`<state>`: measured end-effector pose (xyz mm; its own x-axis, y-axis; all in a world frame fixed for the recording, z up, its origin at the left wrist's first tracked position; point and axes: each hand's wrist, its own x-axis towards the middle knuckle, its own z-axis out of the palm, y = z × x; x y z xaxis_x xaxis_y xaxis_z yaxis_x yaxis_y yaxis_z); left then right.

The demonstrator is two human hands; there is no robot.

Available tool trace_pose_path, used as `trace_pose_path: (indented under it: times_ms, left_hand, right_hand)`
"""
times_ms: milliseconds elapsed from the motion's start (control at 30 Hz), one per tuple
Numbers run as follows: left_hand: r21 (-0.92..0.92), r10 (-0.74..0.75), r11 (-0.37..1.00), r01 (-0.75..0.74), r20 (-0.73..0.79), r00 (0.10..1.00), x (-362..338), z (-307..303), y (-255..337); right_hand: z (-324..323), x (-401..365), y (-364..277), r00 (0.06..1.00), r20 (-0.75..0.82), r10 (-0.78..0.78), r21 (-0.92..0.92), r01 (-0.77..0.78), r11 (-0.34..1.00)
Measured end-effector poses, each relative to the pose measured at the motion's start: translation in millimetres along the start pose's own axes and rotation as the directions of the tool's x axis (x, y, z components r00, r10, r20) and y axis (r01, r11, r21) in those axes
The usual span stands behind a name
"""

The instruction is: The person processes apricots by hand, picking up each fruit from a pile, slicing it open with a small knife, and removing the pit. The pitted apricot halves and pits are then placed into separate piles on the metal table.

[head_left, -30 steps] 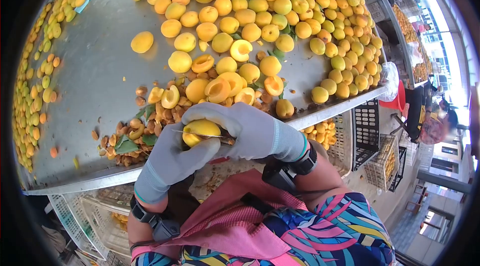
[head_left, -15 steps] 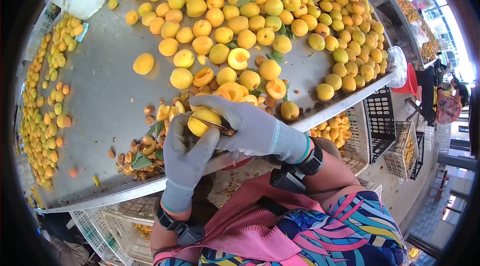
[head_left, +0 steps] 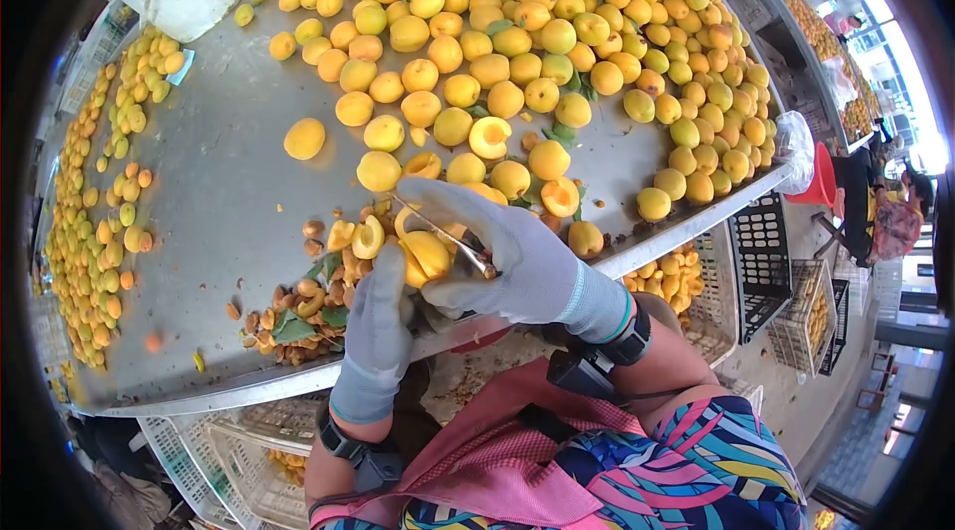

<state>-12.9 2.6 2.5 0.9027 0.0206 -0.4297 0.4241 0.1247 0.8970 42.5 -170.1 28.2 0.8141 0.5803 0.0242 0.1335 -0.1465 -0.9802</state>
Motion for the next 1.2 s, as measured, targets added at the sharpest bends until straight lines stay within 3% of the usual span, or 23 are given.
trace_pose_path:
  times_ms: [67,100,233,267,333,367,400,433,500,600,700,867,933,1000,1033,1100,1200]
  left_hand:
    - [-0.201,-0.037,0.978,0.05,0.068,0.997,-3,1,3]
    - [-0.199,-0.027,0.979,0.038,0.058,0.998,-5,0,-2]
    - [0.267,0.228,0.935,-0.232,0.049,0.973,-4,-6,-12]
    - [0.178,0.213,0.958,-0.225,0.083,0.973,-6,-4,-6]
    - [-0.003,0.184,0.983,-0.186,0.152,0.971,-8,0,6]
    - [-0.113,0.011,0.994,0.013,0.208,0.978,-6,-1,14]
    - [-0.101,0.029,0.995,-0.01,0.195,0.98,-7,0,14]
    - [-0.036,0.184,0.983,-0.18,0.204,0.961,-11,2,11]
    - [-0.395,-0.098,0.892,0.221,0.308,0.946,-7,0,15]
    - [-0.357,-0.104,0.902,0.243,0.367,0.924,-3,-8,9]
    - [-0.374,-0.098,0.9,0.226,0.333,0.938,-2,-6,4]
    - [-0.312,-0.024,0.939,0.145,0.361,0.932,13,-16,-41]
    - [-0.278,-0.026,0.951,0.136,0.366,0.93,8,-12,-20]
    - [-0.384,-0.215,0.844,0.373,0.394,0.893,-1,-6,11]
    - [-0.384,-0.217,0.843,0.376,0.396,0.892,0,-5,6]
    - [-0.354,-0.112,0.905,0.235,0.334,0.936,3,-5,-7]
    - [-0.395,-0.109,0.871,0.291,0.421,0.9,4,-9,-5]
  right_hand:
    - [0,-1,-1,1.0,-0.013,0.004,-0.042,-0.005,0.999]
    - [1,-2,-2,1.0,-0.026,0.006,-0.079,-0.008,0.997]
    - [1,0,-9,0.998,0.012,-0.07,-0.222,0.071,0.972]
    - [-1,0,-14,0.997,0.019,-0.079,-0.207,0.081,0.975]
    - [-3,0,-30,0.998,0.039,0.043,-0.197,-0.034,0.98]
    - [-1,0,-27,0.999,0.05,0.002,-0.189,0.007,0.982]
    - [1,-1,-22,0.997,0.064,-0.043,-0.221,0.056,0.974]
    - [2,-2,-19,0.994,0.073,-0.079,-0.256,0.096,0.962]
    - [3,-1,-18,0.994,0.075,-0.084,-0.26,0.101,0.96]
    - [5,-1,-18,0.992,0.082,-0.093,-0.285,0.112,0.952]
    - [5,0,-21,0.997,0.073,-0.013,-0.197,0.027,0.98]
    - [9,-2,-16,0.996,-0.008,-0.092,-0.206,0.088,0.975]
    - [10,0,-16,0.994,-0.027,-0.109,-0.174,0.102,0.979]
    - [11,0,-16,0.991,-0.047,-0.121,-0.143,0.114,0.983]
    - [12,0,-15,0.993,-0.058,-0.106,-0.119,0.098,0.988]
    - [14,0,-14,0.993,-0.074,-0.088,-0.096,0.08,0.992]
    - [15,1,-17,0.992,-0.109,-0.056,-0.072,0.049,0.996]
